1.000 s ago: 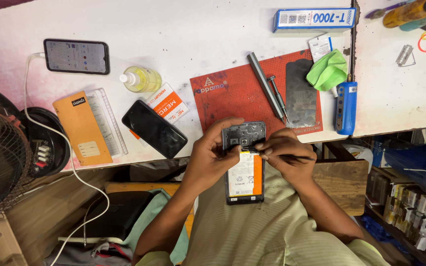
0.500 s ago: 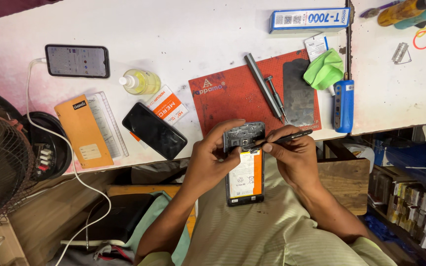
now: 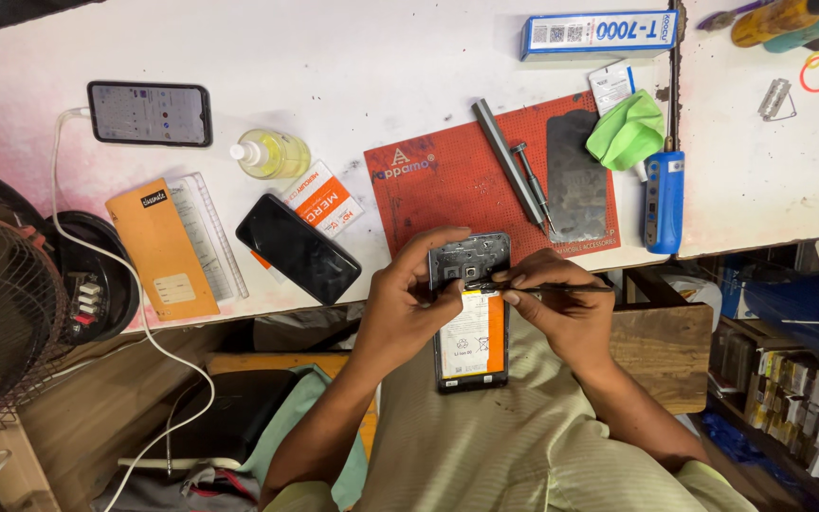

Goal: The person uses a small screwdriver to unscrew and remove components from a disassembled smartphone placed on a red mat. They manipulate the phone and internal parts with both hands, then briefly reach for a tool from a nearby shelf before continuing to work on the device.

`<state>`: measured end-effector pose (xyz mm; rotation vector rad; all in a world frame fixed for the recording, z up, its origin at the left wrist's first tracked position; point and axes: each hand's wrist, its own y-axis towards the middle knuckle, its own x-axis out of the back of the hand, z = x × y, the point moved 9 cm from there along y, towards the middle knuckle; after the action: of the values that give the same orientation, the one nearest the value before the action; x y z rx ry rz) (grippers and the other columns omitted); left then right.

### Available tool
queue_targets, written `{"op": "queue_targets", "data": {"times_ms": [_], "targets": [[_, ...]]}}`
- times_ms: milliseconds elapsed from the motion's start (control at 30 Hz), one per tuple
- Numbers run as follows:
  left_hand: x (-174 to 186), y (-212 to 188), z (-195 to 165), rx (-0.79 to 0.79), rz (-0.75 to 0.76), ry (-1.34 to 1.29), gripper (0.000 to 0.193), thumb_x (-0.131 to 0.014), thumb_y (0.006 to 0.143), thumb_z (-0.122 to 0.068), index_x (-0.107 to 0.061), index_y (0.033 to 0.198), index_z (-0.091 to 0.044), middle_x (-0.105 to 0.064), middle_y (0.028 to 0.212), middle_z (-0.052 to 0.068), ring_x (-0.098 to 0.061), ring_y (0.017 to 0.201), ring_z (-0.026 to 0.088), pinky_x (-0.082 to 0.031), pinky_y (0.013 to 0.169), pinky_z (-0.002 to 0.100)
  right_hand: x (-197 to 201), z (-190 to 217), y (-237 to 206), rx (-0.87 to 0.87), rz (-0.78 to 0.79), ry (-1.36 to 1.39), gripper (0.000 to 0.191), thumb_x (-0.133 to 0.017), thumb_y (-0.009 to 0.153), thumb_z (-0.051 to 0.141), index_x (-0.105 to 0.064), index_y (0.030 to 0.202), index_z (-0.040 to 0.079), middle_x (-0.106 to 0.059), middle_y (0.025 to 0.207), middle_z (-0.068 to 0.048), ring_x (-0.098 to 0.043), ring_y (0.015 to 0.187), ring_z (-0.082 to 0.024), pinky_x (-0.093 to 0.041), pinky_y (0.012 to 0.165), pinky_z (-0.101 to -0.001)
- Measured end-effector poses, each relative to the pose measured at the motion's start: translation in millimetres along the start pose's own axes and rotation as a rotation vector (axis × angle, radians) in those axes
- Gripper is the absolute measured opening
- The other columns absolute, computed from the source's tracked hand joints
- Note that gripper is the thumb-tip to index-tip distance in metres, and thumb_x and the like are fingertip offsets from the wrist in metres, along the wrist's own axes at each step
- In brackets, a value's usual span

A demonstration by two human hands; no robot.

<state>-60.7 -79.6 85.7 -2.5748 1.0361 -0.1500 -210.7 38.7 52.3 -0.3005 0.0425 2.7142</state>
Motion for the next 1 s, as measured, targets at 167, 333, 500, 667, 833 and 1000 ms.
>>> {"op": "queue_targets", "data": {"times_ms": [167, 333, 500, 667, 833, 1000], "targets": [[0, -1, -2, -0.011, -0.006, 0.031, 0.056, -0.070, 0.089, 0.006, -0.059, 0.141, -0.011, -0.072, 0.085, 0.000, -0.062, 0.077, 0.000, -0.049, 0.062, 0.020, 1, -2, -2, 0.002, -0.018, 0.024, 0.019, -0.072, 0.090, -0.014, -0.065, 0.102, -0.002, -0.068, 0.105, -0.015, -0.072, 0.103, -0.025, -0.061, 0.094, -0.0349], [-3, -1, -5, -0.008, 0.026, 0.036, 0.057, -0.070, 0.090, 0.005, -0.058, 0.143, -0.012, -0.072, 0.088, 0.001, -0.063, 0.081, 0.000, -0.051, 0.064, 0.020, 12, -26, -6, -0.227, -0.210, 0.231, 0.019, -0.071, 0.089, -0.016, -0.064, 0.100, -0.003, -0.070, 0.101, -0.014, -0.066, 0.082, -0.015, -0.052, 0.072, -0.0274], [-6, 1, -9, -0.013, 0.047, 0.033, 0.057, -0.069, 0.091, 0.005, -0.057, 0.144, -0.011, -0.074, 0.095, 0.003, -0.064, 0.088, 0.001, -0.055, 0.068, 0.021, 5, -31, 3, -0.315, -0.186, 0.484, 0.015, -0.070, 0.091, -0.014, -0.064, 0.099, -0.003, -0.070, 0.087, -0.014, -0.054, 0.069, -0.011, -0.047, 0.067, -0.0284], [-7, 1, -14, -0.057, 0.039, 0.064, 0.057, -0.068, 0.091, 0.006, -0.055, 0.144, -0.010, -0.074, 0.096, 0.003, -0.064, 0.091, 0.001, -0.055, 0.070, 0.021, 3, -33, 10, -0.434, -0.187, 0.535, 0.012, -0.068, 0.089, -0.011, -0.063, 0.095, -0.001, -0.072, 0.087, -0.016, -0.051, 0.066, -0.011, -0.043, 0.062, -0.0281], [-7, 4, 0, 0.026, 0.015, 0.000, 0.056, -0.066, 0.089, 0.007, -0.058, 0.141, -0.010, -0.069, 0.088, 0.000, -0.058, 0.077, 0.000, -0.048, 0.063, 0.020, -1, -23, 14, -0.380, -0.131, 0.553, 0.010, -0.070, 0.096, -0.011, -0.063, 0.096, -0.003, -0.063, 0.081, -0.009, -0.049, 0.069, -0.012, -0.041, 0.066, -0.0289], [-2, 5, 10, 0.029, 0.003, -0.065, 0.054, -0.066, 0.088, 0.009, -0.059, 0.139, -0.009, -0.068, 0.091, -0.001, -0.057, 0.079, -0.001, -0.045, 0.065, 0.019, 1, -25, 11, -0.364, -0.192, 0.480, 0.013, -0.068, 0.092, -0.011, -0.063, 0.096, 0.000, -0.064, 0.081, -0.009, -0.051, 0.067, -0.012, -0.043, 0.064, -0.0287]]}}
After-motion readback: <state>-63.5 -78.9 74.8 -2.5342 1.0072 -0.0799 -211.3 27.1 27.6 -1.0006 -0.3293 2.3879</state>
